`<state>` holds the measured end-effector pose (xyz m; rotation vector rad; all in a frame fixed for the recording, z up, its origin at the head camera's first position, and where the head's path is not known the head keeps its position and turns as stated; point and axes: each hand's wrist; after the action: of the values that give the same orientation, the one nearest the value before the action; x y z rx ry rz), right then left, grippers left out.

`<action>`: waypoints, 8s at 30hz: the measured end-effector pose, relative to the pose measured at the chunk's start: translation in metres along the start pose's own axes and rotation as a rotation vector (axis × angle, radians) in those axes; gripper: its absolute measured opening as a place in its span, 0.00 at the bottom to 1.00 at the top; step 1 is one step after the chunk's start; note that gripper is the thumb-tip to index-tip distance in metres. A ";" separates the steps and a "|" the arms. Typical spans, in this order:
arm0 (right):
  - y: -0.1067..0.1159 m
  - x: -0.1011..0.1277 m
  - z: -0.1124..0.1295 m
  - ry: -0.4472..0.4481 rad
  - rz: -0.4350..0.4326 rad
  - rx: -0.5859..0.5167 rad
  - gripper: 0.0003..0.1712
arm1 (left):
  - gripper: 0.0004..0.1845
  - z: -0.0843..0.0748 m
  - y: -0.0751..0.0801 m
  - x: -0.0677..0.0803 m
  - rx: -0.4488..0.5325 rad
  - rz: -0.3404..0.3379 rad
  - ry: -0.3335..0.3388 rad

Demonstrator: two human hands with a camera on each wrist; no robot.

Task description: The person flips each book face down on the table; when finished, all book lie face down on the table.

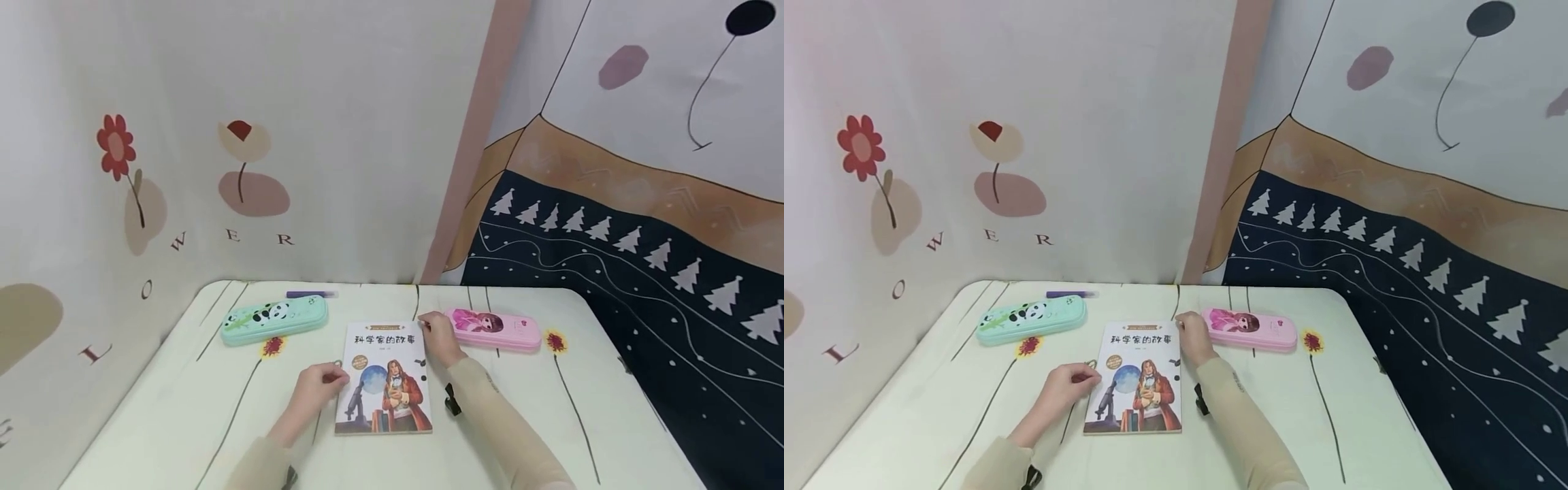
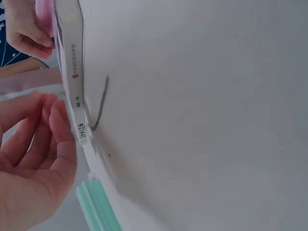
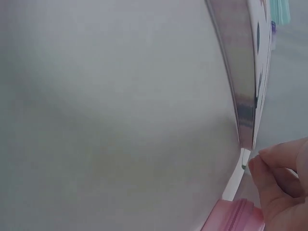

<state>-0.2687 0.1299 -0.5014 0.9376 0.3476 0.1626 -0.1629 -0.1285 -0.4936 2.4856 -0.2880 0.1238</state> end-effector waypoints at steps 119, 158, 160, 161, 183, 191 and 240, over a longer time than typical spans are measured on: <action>0.007 -0.002 -0.004 -0.231 0.084 -0.527 0.18 | 0.12 0.011 0.016 0.059 0.213 0.140 -0.250; 0.050 0.050 0.026 -0.381 0.525 -0.961 0.20 | 0.15 -0.064 0.078 0.089 0.452 -0.042 -0.340; 0.050 0.050 0.024 -0.362 0.526 -0.969 0.20 | 0.16 -0.065 0.081 0.088 0.390 -0.056 -0.351; 0.051 0.050 0.023 -0.353 0.524 -0.969 0.20 | 0.16 -0.065 0.082 0.087 0.362 -0.070 -0.348; 0.081 0.091 0.011 -0.282 0.921 -1.081 0.21 | 0.19 -0.071 0.101 0.015 0.236 -0.355 -0.226; 0.080 0.100 0.011 -0.277 0.939 -0.994 0.22 | 0.19 -0.064 0.096 -0.016 0.287 -0.284 -0.175; 0.023 0.149 0.013 -0.203 0.270 -0.481 0.17 | 0.11 0.050 0.058 -0.092 0.092 0.045 -0.095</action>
<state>-0.1243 0.1760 -0.5082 0.5136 -0.0127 0.3776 -0.2646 -0.1874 -0.5142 2.5813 -0.3865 0.0376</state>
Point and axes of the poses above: each hand's wrist, its own x-axis away from the middle knuckle, its own y-axis out of the back of the hand, z = x × y, and after that the axes turned 11 degrees about z, right-handed
